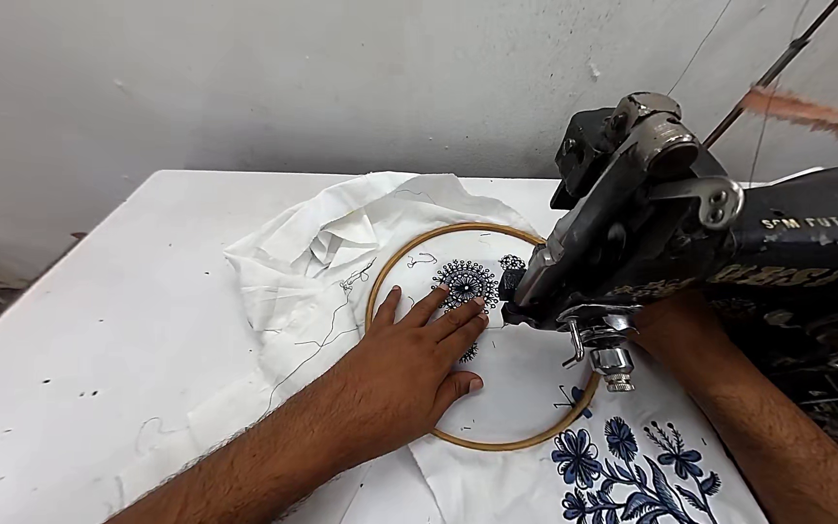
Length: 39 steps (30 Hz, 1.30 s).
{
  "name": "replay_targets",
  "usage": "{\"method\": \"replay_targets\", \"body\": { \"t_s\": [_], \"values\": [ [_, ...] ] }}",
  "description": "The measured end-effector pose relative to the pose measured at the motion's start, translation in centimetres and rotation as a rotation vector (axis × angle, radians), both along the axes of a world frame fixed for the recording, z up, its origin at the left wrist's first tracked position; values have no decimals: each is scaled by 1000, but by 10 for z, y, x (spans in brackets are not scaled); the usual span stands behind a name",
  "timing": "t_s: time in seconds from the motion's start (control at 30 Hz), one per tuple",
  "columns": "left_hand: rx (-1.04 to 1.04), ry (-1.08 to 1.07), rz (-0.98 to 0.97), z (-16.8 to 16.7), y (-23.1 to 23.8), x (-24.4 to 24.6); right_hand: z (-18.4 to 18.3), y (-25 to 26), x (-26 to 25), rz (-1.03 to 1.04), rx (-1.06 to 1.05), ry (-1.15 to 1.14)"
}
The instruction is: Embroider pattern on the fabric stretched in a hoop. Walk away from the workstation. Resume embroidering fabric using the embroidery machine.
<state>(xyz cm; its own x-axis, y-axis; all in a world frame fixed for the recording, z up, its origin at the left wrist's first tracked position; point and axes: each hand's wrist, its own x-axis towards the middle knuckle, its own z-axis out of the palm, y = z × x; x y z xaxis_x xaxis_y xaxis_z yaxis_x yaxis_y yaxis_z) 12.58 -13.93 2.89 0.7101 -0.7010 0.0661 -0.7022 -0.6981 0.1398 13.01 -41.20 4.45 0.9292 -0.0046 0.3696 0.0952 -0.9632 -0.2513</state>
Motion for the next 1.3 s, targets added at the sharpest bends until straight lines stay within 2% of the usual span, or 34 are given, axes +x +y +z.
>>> {"method": "replay_targets", "body": {
  "t_s": [0.1,0.67,0.87,1.3],
  "values": [
    [5,14,4,0,0,0,-2,-2,0,-4,59,10],
    [6,50,14,2,-1,-2,-11,-4,4,58,4,-143],
    [5,38,3,0,-3,-3,-2,-3,3,35,-21,-48],
    [11,62,10,2,-2,-5,-7,-6,5,42,17,-75]
  ]
}}
